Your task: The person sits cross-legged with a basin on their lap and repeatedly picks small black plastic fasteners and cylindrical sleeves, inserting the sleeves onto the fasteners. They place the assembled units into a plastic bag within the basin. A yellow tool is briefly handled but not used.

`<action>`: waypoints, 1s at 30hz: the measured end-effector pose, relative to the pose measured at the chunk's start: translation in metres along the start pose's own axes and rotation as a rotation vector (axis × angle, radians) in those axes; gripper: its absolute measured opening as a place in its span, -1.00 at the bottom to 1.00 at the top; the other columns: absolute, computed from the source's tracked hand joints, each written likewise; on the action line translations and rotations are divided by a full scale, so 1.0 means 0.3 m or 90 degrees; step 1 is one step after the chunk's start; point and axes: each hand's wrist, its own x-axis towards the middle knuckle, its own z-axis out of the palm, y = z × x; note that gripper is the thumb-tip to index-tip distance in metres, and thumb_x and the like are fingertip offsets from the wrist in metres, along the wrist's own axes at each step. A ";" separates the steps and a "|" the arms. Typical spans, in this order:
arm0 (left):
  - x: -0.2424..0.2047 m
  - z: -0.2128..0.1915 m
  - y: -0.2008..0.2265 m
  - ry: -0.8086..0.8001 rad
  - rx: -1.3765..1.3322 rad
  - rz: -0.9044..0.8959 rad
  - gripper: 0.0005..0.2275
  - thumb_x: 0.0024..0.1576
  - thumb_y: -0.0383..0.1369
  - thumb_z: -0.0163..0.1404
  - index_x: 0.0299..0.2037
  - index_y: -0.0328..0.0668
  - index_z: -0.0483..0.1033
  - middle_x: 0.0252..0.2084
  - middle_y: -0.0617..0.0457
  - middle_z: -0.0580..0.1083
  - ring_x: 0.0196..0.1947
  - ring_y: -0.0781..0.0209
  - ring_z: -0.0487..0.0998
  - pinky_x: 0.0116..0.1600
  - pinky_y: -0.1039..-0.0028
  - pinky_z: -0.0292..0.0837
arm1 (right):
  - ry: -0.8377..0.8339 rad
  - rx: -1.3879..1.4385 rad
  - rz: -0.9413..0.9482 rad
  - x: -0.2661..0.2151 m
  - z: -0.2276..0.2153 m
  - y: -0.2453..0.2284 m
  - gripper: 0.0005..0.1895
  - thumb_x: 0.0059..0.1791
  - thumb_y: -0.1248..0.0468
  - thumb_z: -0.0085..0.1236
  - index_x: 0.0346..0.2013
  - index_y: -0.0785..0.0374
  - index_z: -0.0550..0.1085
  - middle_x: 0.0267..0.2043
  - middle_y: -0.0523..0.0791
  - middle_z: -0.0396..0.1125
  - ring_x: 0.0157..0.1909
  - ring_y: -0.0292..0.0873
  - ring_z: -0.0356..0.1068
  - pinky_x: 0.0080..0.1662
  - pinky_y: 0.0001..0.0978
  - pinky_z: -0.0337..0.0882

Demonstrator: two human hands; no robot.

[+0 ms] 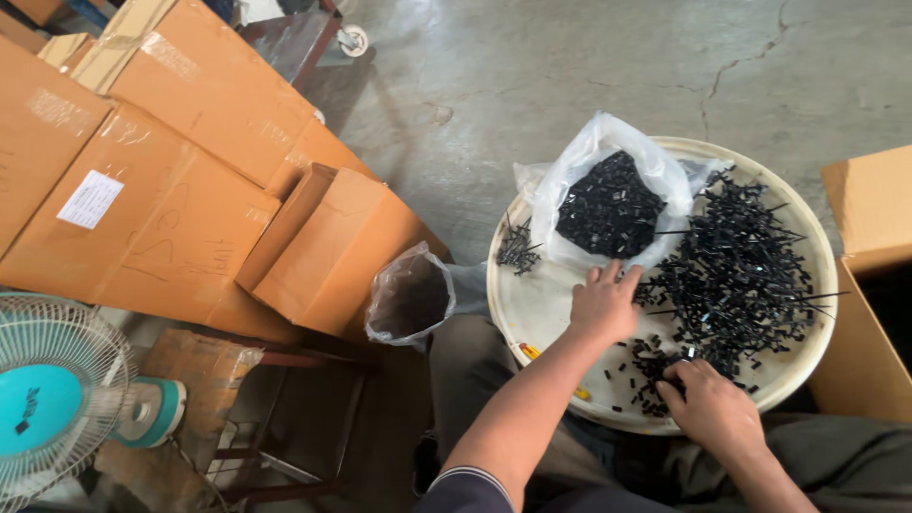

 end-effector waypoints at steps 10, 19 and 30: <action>-0.105 0.048 -0.029 0.034 -0.034 0.059 -0.88 0.02 -0.43 -0.02 -0.30 -0.10 0.58 -0.16 -0.07 0.53 -0.11 -0.16 0.56 -0.15 0.04 0.46 | 0.012 0.073 -0.051 -0.010 -0.049 -0.023 -0.66 -0.06 -0.05 0.13 -0.20 0.12 0.56 -0.20 -0.01 0.46 -0.07 0.10 0.46 -0.07 -0.01 0.44; -0.317 0.007 -0.082 -0.210 -0.672 -0.205 -0.69 0.25 -0.28 0.01 0.17 -0.12 0.40 -0.34 0.06 0.53 -0.49 0.28 0.56 -0.34 0.40 0.43 | 0.145 0.315 -0.066 -0.030 -0.036 -0.022 -0.79 0.01 0.28 0.20 -0.07 0.26 0.51 -0.18 -0.02 0.48 -0.14 0.03 0.51 -0.11 -0.17 0.47; -0.345 0.050 -0.054 -0.068 -0.600 0.025 -0.63 0.15 -0.47 0.15 0.18 -0.21 0.44 -0.15 -0.05 0.63 -0.16 0.07 0.68 -0.07 0.37 0.52 | 0.100 0.466 -0.052 -0.035 -0.002 -0.028 -0.61 0.06 0.20 0.22 0.12 0.32 0.43 -0.26 -0.14 0.44 -0.30 -0.31 0.43 -0.18 -0.44 0.46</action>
